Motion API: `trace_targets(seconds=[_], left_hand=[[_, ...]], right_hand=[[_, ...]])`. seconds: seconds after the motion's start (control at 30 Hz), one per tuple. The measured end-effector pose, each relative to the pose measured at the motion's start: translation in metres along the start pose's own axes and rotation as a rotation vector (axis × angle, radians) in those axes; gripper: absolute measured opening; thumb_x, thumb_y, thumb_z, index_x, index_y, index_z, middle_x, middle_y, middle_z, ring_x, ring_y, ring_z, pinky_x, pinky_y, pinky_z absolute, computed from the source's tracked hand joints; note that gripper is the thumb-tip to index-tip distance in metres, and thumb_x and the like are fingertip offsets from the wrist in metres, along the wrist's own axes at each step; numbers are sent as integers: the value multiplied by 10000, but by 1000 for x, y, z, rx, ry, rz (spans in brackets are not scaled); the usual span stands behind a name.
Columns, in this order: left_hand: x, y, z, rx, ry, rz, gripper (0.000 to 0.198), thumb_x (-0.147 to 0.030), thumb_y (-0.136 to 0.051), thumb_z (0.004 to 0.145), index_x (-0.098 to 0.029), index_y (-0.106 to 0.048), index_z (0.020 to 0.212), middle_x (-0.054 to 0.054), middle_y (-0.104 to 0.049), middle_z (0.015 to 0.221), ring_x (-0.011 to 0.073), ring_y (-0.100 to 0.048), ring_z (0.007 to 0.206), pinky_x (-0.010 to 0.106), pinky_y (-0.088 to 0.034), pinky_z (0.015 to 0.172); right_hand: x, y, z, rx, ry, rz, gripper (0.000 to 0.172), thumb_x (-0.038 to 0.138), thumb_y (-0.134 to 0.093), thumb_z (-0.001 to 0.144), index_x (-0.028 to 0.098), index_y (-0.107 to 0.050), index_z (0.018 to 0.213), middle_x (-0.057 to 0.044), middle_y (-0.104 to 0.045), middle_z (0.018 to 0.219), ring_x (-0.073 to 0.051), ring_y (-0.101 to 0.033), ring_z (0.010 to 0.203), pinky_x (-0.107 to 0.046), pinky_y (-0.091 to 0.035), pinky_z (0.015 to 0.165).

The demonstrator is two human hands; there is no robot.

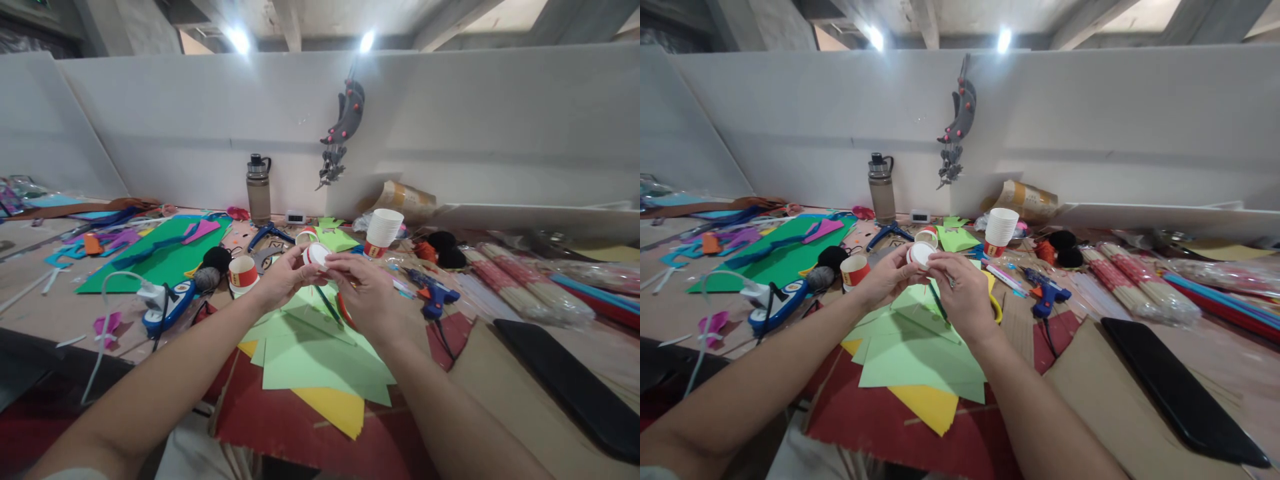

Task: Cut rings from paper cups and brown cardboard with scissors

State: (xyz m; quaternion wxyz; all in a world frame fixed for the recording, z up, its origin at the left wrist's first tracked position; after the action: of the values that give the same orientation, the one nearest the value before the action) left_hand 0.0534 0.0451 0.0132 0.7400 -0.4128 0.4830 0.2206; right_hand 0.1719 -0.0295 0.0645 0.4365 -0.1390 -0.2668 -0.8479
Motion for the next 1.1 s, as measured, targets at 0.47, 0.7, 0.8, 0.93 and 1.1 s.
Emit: trace_targets(seconds=[0.47, 0.7, 0.8, 0.93, 1.1], left_hand=[[5, 2, 2, 28, 12, 162, 498, -320, -790, 703, -148, -627, 1141, 94, -691, 1018, 171, -671, 846, 317, -553, 788], [5, 8, 4, 5, -29, 205, 567, -319, -785, 704, -166, -604, 1219, 96, -675, 1063, 172, -656, 851, 305, -558, 762], [3, 9, 4, 8, -41, 224, 595, -305, -782, 705, -176, -588, 1252, 99, -668, 1101, 171, -653, 854, 297, -556, 753], [-2, 6, 3, 47, -51, 276, 629, -272, -782, 696, -206, -575, 1286, 100, -655, 1158, 189, -650, 888, 307, -556, 743], [-9, 6, 2, 73, -65, 337, 632, -193, -800, 652, -259, -617, 1253, 80, -648, 1214, 205, -642, 985, 305, -527, 805]], right_hand=[[5, -1, -5, -19, 49, -173, 130, 149, -595, 844, 229, -697, 854, -60, -723, 923, -190, -677, 882, -364, -563, 817], [6, -7, -6, 17, 81, -201, 147, 162, -562, 859, 228, -693, 855, -77, -717, 921, -210, -677, 916, -388, -564, 819], [3, -8, -4, 53, 62, -114, 113, 181, -586, 861, 225, -684, 825, -73, -713, 923, -206, -672, 916, -390, -560, 821], [-10, -6, 0, 99, -80, 5, 78, 265, -633, 859, 222, -684, 899, -84, -680, 1064, -215, -645, 999, -390, -560, 832], [-24, -19, -3, 279, -228, 221, 515, 335, -648, 861, 293, -494, 1350, -104, -554, 1333, -212, -624, 1064, -370, -587, 803]])
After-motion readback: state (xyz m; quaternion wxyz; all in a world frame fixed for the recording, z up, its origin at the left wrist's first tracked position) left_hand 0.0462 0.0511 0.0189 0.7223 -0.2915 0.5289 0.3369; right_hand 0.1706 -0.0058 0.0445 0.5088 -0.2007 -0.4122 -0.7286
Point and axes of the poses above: each hand's wrist, its own z-axis towards the middle knuckle, its own y-axis out of the back of the hand, x = y × z, the point moved 8 cm from there along z, towards the middle knuckle
